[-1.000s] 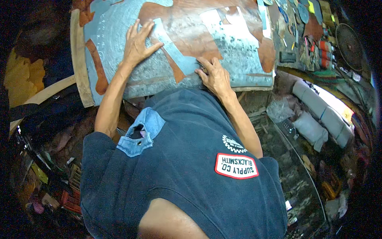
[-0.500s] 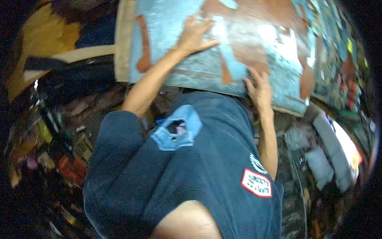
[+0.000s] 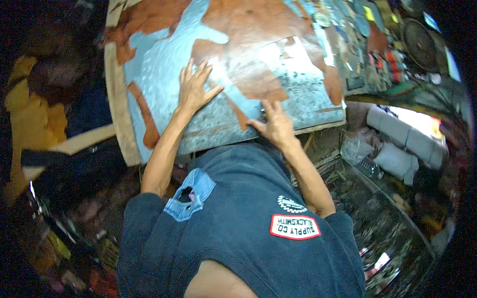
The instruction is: The person positions metal templates over sheets of leather on a workbench and cuts out leather pieces along the templates using a handheld blade.
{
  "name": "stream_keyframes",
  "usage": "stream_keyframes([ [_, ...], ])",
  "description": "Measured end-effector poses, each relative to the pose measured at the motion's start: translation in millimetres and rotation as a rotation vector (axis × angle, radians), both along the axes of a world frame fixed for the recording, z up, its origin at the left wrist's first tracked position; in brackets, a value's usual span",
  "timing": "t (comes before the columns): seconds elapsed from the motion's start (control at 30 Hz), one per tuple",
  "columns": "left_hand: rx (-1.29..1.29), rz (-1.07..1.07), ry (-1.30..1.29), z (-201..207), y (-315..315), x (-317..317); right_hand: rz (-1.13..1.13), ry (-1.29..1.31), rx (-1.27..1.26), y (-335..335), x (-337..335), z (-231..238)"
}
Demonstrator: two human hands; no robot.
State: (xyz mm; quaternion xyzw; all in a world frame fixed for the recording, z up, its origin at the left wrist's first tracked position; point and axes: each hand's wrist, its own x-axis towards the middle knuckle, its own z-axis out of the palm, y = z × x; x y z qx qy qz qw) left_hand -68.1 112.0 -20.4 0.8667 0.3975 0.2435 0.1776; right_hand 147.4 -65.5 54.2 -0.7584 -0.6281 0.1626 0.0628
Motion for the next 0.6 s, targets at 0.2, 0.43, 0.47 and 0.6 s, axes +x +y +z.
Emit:
stream_keyframes([
  [0.2,-0.009,-0.037,0.003,6,-2,1,-0.172,0.026,-0.005,-1,-21,4],
  [0.43,-0.038,-0.033,0.001,7,0,7,-0.272,0.067,-0.007,-3,-32,4],
  [0.47,-0.038,-0.028,-0.010,6,0,8,-0.278,0.088,-0.011,0,-31,1],
  [0.6,-0.177,0.071,-0.234,2,10,11,-0.261,0.120,-0.037,10,-26,0],
])
